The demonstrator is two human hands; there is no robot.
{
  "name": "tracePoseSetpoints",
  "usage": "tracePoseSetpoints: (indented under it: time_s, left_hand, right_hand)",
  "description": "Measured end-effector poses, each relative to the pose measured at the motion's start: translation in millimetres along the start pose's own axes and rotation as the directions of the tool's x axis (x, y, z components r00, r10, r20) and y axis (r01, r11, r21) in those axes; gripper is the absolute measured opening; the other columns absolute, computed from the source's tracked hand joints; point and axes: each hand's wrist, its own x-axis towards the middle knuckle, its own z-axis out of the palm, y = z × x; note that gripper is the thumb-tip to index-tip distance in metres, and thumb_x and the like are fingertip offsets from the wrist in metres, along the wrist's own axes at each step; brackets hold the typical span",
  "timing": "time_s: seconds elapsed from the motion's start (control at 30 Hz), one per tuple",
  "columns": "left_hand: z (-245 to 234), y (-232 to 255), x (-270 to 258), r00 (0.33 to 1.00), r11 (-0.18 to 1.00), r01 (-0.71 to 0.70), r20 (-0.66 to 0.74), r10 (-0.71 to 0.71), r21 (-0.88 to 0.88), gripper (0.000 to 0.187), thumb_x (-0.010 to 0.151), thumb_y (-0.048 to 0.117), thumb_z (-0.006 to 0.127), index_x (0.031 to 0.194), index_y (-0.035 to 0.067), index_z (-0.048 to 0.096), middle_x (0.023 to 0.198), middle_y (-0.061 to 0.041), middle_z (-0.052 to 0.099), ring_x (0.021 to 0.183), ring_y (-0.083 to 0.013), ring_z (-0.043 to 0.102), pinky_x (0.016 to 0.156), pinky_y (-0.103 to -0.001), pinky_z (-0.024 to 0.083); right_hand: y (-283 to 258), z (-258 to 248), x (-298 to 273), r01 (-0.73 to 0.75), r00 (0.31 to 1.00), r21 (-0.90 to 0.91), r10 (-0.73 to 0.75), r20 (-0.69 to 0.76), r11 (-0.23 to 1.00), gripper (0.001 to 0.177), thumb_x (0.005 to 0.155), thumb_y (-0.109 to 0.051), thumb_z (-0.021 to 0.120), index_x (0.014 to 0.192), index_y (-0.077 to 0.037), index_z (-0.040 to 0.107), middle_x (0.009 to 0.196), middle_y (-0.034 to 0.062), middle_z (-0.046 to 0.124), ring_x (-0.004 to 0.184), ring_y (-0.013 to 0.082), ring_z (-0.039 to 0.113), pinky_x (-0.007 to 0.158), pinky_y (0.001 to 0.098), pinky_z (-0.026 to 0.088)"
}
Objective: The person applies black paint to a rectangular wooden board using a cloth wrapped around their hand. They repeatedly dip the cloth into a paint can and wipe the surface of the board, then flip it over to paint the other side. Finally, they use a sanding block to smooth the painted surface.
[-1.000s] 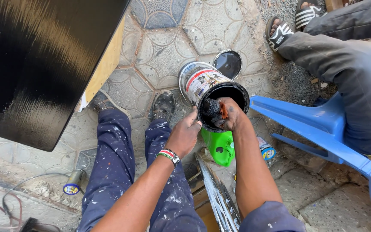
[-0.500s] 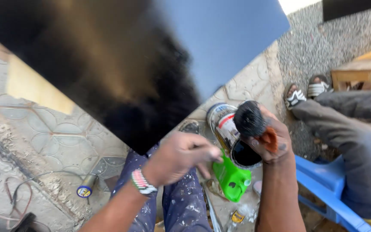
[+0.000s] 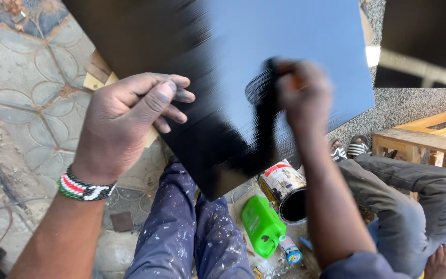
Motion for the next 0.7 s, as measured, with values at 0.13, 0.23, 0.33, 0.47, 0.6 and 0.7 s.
tracePoseSetpoints:
  time_s: [0.13, 0.23, 0.33, 0.47, 0.6, 0.7]
  left_hand:
    - [3.1, -0.5, 5.3, 0.999, 1.0, 0.012, -0.037, -0.012, 0.001, 0.04, 0.119, 0.031, 0.061, 0.137, 0.004, 0.085, 0.122, -0.01, 0.092, 0.093, -0.0147, 0.089, 0.069, -0.023, 0.066]
    - [12.1, 4.7, 15.0, 0.998, 1.0, -0.029, -0.056, 0.03, 0.002, 0.042, 0.119, 0.035, 0.06, 0.137, 0.005, 0.085, 0.121, -0.008, 0.093, 0.094, -0.0132, 0.089, 0.072, -0.024, 0.067]
    - [19.1, 22.0, 27.4, 0.997, 0.997, -0.075, -0.037, 0.074, -0.022, 0.039, 0.121, 0.028, 0.061, 0.14, 0.001, 0.083, 0.125, -0.011, 0.091, 0.099, -0.014, 0.088, 0.078, -0.023, 0.066]
    - [13.6, 37.2, 36.7, 0.987, 0.987, -0.157, 0.027, 0.155, 0.044, 0.037, 0.123, 0.021, 0.06, 0.141, -0.004, 0.082, 0.125, -0.015, 0.09, 0.101, -0.0181, 0.088, 0.08, -0.026, 0.068]
    - [7.3, 35.6, 38.5, 0.986, 0.982, -0.167, 0.017, 0.166, 0.083, 0.034, 0.126, 0.014, 0.06, 0.141, -0.009, 0.081, 0.123, -0.019, 0.088, 0.1, -0.0229, 0.087, 0.08, -0.028, 0.067]
    - [10.5, 30.7, 36.3, 0.982, 0.981, -0.185, -0.032, 0.187, 0.049, 0.036, 0.127, 0.018, 0.061, 0.143, -0.008, 0.08, 0.123, -0.019, 0.09, 0.099, -0.0209, 0.088, 0.079, -0.026, 0.067]
  right_hand:
    - [-3.5, 32.0, -28.8, -0.208, 0.971, -0.115, 0.192, -0.14, 0.971, 0.027, 0.102, -0.007, 0.071, 0.122, -0.009, 0.091, 0.102, 0.0063, 0.086, 0.088, 0.0231, 0.073, 0.081, 0.0418, 0.057]
    - [-114.1, 74.0, -98.1, -0.102, 0.995, -0.047, 0.102, -0.001, 0.994, 0.011, 0.108, -0.01, 0.071, 0.102, -0.016, 0.077, 0.091, 0.0049, 0.066, 0.076, 0.0292, 0.063, 0.065, 0.0477, 0.051]
    - [-101.0, 60.7, -79.7, -0.089, 0.972, 0.074, 0.07, 0.226, 0.993, 0.022, 0.103, -0.01, 0.071, 0.125, -0.015, 0.073, 0.108, 0.0093, 0.072, 0.096, 0.0337, 0.072, 0.083, 0.0469, 0.06]
    - [163.0, -29.6, -0.5, -0.102, 0.986, -0.278, 0.061, -0.152, 0.955, 0.008, 0.103, -0.006, 0.077, 0.106, -0.01, 0.082, 0.093, 0.0085, 0.072, 0.082, 0.0295, 0.066, 0.072, 0.046, 0.054]
    - [206.2, -106.9, 80.8, -0.438, 0.86, 0.178, 0.468, -0.204, 0.881, 0.02, 0.098, 0.003, 0.084, 0.107, -0.014, 0.084, 0.106, 0.0022, 0.089, 0.092, 0.0066, 0.085, 0.078, 0.0227, 0.084]
    - [70.0, -43.9, 22.1, -0.569, 0.82, -0.01, 0.567, -0.081, 0.822, 0.022, 0.098, -0.028, 0.071, 0.117, -0.027, 0.083, 0.09, -0.0047, 0.081, 0.075, 0.011, 0.075, 0.069, 0.0327, 0.06]
